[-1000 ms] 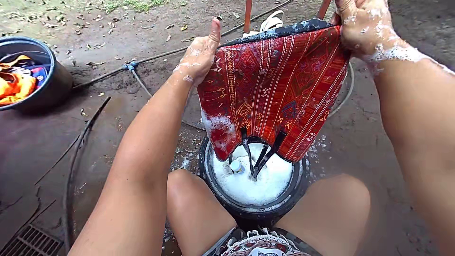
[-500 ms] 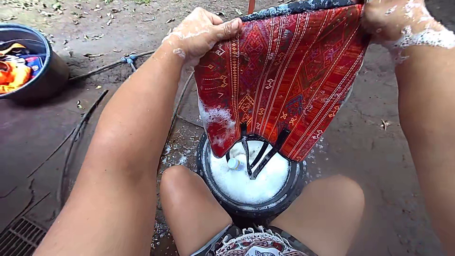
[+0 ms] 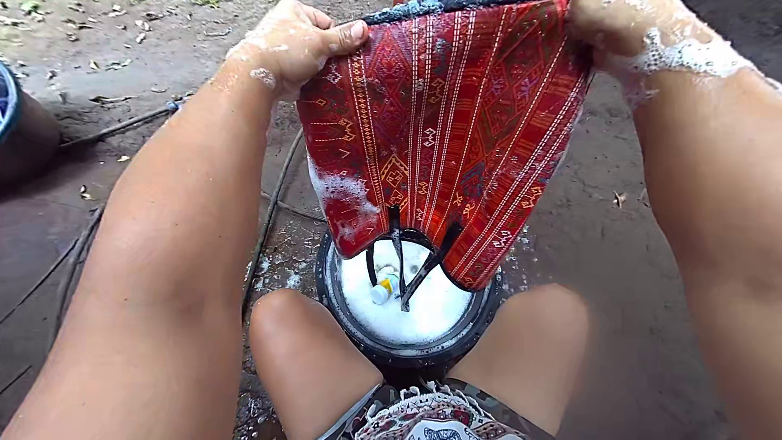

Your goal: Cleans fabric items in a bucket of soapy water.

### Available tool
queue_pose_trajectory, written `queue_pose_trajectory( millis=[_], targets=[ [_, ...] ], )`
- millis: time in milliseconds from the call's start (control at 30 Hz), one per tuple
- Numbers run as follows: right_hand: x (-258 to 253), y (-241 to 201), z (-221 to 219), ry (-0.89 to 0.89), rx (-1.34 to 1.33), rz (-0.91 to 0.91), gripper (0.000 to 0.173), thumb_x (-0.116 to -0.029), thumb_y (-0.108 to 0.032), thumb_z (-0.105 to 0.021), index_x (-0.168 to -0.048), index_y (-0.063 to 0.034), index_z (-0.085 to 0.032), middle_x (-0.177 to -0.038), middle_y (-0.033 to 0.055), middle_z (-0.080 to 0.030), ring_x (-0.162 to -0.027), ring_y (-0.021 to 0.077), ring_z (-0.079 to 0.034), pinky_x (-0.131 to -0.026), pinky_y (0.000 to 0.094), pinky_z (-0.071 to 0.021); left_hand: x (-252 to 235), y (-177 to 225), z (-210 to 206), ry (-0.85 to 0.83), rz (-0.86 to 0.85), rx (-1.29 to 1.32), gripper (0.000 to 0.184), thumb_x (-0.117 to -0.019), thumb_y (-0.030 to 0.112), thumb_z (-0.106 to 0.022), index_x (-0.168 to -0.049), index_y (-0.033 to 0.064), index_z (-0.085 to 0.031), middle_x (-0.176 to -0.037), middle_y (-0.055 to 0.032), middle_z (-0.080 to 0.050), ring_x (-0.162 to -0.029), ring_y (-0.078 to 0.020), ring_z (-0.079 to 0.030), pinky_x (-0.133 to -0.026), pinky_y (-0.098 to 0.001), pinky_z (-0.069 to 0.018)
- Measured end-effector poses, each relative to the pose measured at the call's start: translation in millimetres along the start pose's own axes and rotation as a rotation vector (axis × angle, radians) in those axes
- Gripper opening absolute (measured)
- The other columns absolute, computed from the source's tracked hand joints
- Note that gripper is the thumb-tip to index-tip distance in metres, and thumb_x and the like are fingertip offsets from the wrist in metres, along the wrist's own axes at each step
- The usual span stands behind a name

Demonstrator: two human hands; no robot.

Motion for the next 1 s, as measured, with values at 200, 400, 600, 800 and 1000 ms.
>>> queue_pose_trajectory(
  millis=[200, 400, 600, 800, 1000],
  targets=[
    [21.9, 4.0, -21.3, -0.079, -0.013, 0.002, 0.041, -0.1066, -0.043, -0.049, -0.106, -0.0075, -0.07, -0.094, 0.004, -0.063, -0.086, 0.0106, -0.058, -0.083, 0.0386, -0.0477, -2.1, -19.3, -21.2, 0.07, 0.082, -0.221, 0.042, -0.1006, 0.045, -0.063, -0.113, 0.0043, -0.066, -0.102, -0.0066, -0.067, -0.091, -0.0101, -0.064, -0.089, -0.0378, -0.0526],
    [110.6, 2.4, -75.7, -0.189, 0.049, -0.042, 0.063, -0.0928, -0.066, -0.062, -0.103, -0.004, -0.069, -0.089, 0.0148, -0.067, -0.084, 0.0302, -0.067, -0.075, 0.0578, -0.053, 0.4, -85.2, -61.5, 0.101, 0.051, -0.443, 0.045, -0.1028, 0.04, -0.059, -0.122, -0.0003, -0.067, -0.132, -0.0289, -0.059, -0.13, -0.0477, -0.051, -0.107, -0.0735, -0.0338],
    [205.2, 18.6, -170.8, -0.508, 0.171, -0.149, 0.05, -0.0921, -0.025, -0.074, -0.135, -0.0076, -0.053, -0.104, 0.0229, -0.069, -0.096, 0.044, -0.069, -0.076, 0.0628, -0.0558, 39.8, -166.3, -118.3, 0.138, 0.162, -0.468, 0.034, -0.1011, 0.024, -0.065, -0.126, 0.0006, -0.067, -0.14, -0.0303, -0.054, -0.134, -0.054, -0.044, -0.106, -0.0748, -0.0346],
    [229.8, -2.6, -208.1, -0.77, 0.144, -0.246, 0.055, -0.0966, -0.019, -0.063, -0.147, -0.0067, -0.045, -0.128, 0.0235, -0.064, -0.118, 0.041, -0.064, -0.096, 0.0584, -0.0518, 105.2, -187.0, -180.7, 0.357, 0.579, 0.184, 0.053, -0.1105, 0.033, -0.044, -0.15, -0.002, -0.039, -0.143, -0.0281, -0.05, -0.13, -0.0391, -0.053, -0.105, -0.0554, -0.0458],
    [242.9, -4.4, -222.8, -0.938, -0.239, -0.03, 0.055, -0.0964, -0.023, -0.071, -0.145, -0.0052, -0.052, -0.121, 0.0209, -0.068, -0.113, 0.0368, -0.066, -0.098, 0.0573, -0.0514, 149.7, -166.6, -192.3, 0.351, 0.679, 0.552, 0.053, -0.1034, 0.005, -0.051, -0.153, 0.0026, -0.032, -0.13, -0.0198, -0.058, -0.107, -0.0223, -0.064, -0.09, -0.0396, -0.0548]
  ],
)
Point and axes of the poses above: each hand's wrist, its own x-axis away from the middle knuckle, its own z-axis out of the back of the hand, y = z × x, the point moved 2 cm from there along -x, towards the middle knuckle
